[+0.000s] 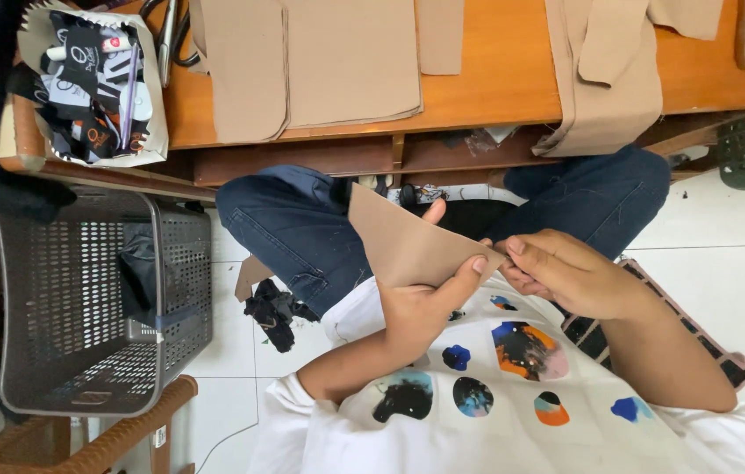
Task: The person sits cross-legged and uses a small black tool to trim the edges of a rectangular piece of beige fabric. They hold the fabric with their left hand and carefully cut along the sides with the tool in their right hand, rotating the fabric to access different edges.
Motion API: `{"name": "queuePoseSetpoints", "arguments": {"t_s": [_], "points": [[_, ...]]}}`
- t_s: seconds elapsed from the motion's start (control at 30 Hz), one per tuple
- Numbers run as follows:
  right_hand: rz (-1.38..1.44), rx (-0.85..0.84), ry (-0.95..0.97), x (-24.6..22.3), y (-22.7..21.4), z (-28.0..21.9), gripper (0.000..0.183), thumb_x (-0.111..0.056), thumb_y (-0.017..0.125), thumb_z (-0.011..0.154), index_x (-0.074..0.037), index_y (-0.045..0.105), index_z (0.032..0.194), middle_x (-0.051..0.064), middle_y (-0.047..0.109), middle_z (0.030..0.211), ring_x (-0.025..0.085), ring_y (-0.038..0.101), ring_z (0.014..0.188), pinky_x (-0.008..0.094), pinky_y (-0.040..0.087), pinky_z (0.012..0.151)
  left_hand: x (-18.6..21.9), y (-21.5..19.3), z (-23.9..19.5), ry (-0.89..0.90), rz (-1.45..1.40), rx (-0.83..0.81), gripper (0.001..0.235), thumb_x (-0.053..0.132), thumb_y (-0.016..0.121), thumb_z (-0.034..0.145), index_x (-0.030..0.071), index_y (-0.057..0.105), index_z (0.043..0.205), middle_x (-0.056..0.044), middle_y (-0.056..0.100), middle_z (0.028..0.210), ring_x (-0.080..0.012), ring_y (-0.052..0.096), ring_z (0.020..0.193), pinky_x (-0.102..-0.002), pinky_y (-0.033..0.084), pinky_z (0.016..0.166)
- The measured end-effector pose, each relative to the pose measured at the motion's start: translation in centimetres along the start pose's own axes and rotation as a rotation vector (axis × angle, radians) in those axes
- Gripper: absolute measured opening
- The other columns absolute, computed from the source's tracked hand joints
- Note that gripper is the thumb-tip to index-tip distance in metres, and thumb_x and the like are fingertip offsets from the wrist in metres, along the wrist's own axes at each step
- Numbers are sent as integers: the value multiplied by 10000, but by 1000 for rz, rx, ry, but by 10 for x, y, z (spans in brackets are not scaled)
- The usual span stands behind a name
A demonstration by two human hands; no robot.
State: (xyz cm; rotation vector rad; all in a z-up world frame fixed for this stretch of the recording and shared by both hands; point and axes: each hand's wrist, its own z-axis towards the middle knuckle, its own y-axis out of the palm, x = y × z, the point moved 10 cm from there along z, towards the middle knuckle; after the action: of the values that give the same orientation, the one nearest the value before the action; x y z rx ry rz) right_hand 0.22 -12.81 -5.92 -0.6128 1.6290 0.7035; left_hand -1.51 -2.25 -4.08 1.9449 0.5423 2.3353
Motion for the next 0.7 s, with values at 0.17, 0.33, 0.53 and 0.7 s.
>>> {"name": "queuePoseSetpoints", "arguments": {"t_s": [0.17, 0.33, 0.53, 0.7], "points": [[1, 13, 22, 3, -2, -1, 453, -218, 228, 940, -96, 396, 537, -11, 319, 379, 59, 263, 303, 158, 272, 268, 4, 3, 1, -27, -25, -15, 562, 22, 703, 674, 21, 485, 1192, -150, 614, 756, -262, 644, 745, -319, 529, 726], [-4, 19, 20, 0, -1, -1, 465, -215, 221, 942, -101, 393, 525, -15, 321, 378, 61, 258, 305, 158, 262, 274, 1, 3, 1, -30, -9, -22, 559, 19, 693, 678, 17, 482, 1195, -155, 621, 750, -260, 642, 742, -334, 532, 717], [92, 46, 86, 23, -6, -4, 461, -256, 266, 946, -86, 389, 535, -3, 310, 382, 44, 243, 298, 150, 258, 253, 5, 3, 3, -32, -15, -20, 569, 19, 702, 670, 23, 484, 1196, -150, 616, 744, -249, 649, 724, -326, 537, 704], [116, 63, 125, 28, -7, -6, 479, -269, 273, 945, -84, 393, 519, -1, 312, 370, 38, 236, 281, 149, 246, 239, 1, 3, 1, -38, 14, -6, 573, 41, 718, 659, 27, 496, 1188, -145, 617, 737, -220, 646, 694, -313, 540, 689]]}}
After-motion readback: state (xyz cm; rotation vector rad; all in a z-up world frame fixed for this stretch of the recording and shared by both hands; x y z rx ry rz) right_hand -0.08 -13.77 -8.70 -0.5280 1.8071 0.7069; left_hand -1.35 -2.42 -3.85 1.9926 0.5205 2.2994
